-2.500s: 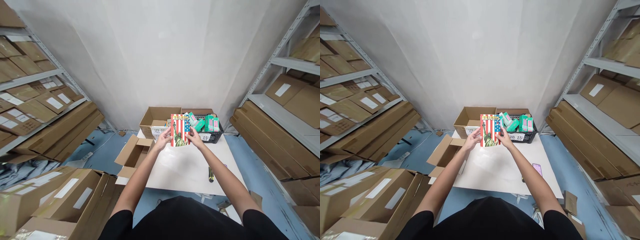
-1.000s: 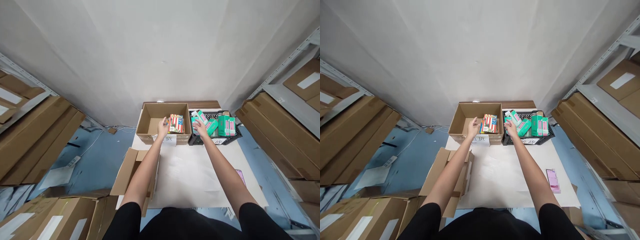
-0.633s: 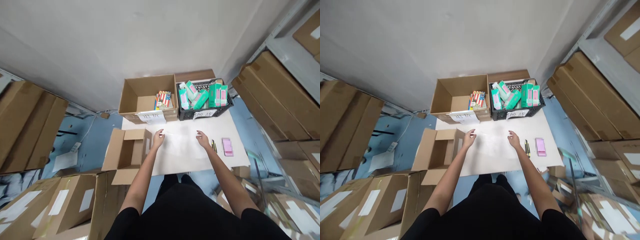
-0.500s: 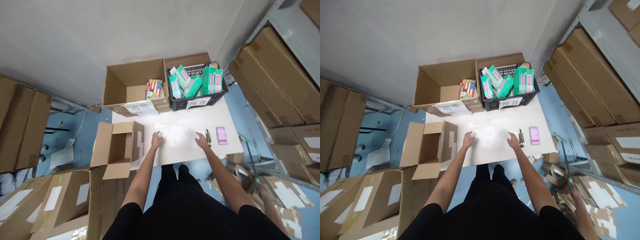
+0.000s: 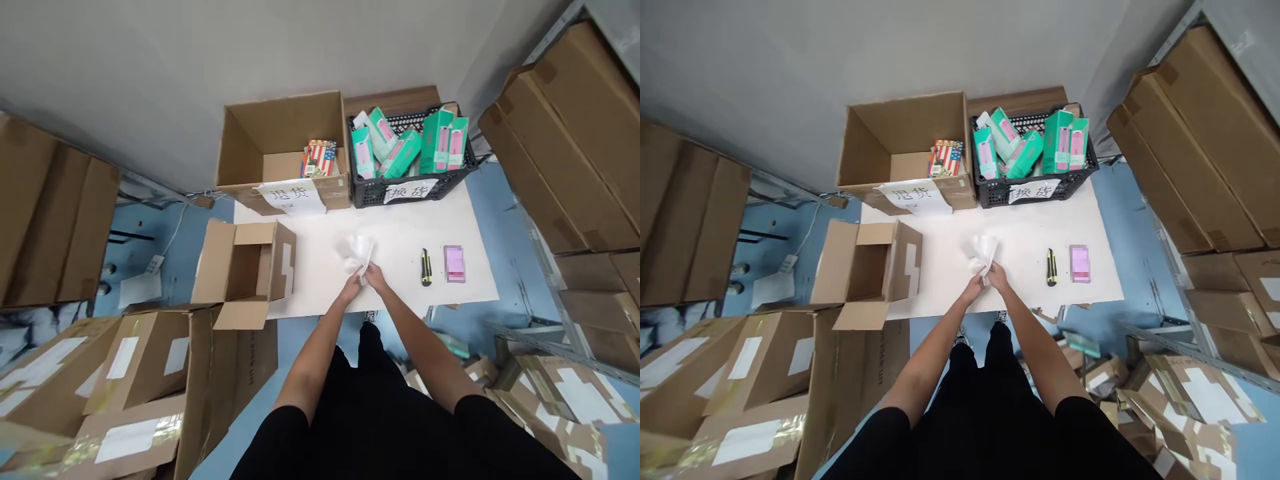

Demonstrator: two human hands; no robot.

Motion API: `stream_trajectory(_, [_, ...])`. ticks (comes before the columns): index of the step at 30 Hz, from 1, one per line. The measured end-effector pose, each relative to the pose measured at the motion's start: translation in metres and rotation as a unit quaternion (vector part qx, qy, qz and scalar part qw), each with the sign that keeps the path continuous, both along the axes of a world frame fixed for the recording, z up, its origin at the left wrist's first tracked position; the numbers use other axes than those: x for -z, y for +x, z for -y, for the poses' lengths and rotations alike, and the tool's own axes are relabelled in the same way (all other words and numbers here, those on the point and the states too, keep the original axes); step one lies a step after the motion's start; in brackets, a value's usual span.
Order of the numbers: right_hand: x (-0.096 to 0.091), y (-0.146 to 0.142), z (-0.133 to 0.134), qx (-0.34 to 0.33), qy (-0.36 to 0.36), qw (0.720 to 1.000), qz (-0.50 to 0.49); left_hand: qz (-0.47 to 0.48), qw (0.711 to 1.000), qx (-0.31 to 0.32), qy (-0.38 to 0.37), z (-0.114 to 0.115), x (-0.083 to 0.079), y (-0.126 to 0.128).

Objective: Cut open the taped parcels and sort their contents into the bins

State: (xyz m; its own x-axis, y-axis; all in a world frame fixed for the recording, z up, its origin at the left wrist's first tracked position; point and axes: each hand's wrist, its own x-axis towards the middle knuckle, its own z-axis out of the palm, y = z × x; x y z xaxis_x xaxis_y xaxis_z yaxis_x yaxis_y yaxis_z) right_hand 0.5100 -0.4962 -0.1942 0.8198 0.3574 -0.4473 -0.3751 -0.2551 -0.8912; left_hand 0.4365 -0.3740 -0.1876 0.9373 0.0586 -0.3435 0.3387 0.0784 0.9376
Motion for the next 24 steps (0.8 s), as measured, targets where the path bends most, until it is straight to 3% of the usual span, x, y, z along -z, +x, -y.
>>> stream_trajectory(3, [-0.036,0.005,-0.024,-0.042,0.045,0.998,-0.001,0.009,1.000,0.005,-0.003,-0.044,-0.043,-0.022])
stream_trajectory(6, [-0.084,0.007,-0.063,-0.042,0.033,0.996,0.073,0.061,0.993,-0.008,0.098,-0.116,-0.102,-0.062])
stream_trajectory(9, [-0.140,-0.002,-0.132,-0.010,0.007,0.979,0.204,0.092,0.951,-0.119,0.269,-0.207,-0.155,-0.113])
stream_trajectory(11, [-0.174,-0.019,-0.191,-0.016,0.011,0.962,0.272,0.090,0.906,-0.153,0.383,-0.269,-0.174,-0.148])
stream_trajectory(12, [-0.187,-0.030,-0.222,-0.027,0.015,0.955,0.295,0.078,0.890,-0.137,0.427,-0.297,-0.178,-0.164])
stream_trajectory(15, [-0.207,-0.068,-0.309,-0.080,-0.037,0.934,0.347,0.021,0.861,-0.015,0.508,-0.359,-0.169,-0.202])
stream_trajectory(18, [-0.196,-0.102,-0.362,-0.188,-0.215,0.898,0.334,-0.053,0.840,0.095,0.532,-0.380,-0.140,-0.224])
stream_trajectory(21, [-0.172,-0.124,-0.374,-0.326,-0.366,0.837,0.244,-0.060,0.838,0.112,0.530,-0.374,-0.111,-0.234])
stream_trajectory(24, [-0.155,-0.134,-0.359,-0.402,-0.394,0.804,0.191,-0.034,0.834,0.048,0.548,-0.360,-0.092,-0.234])
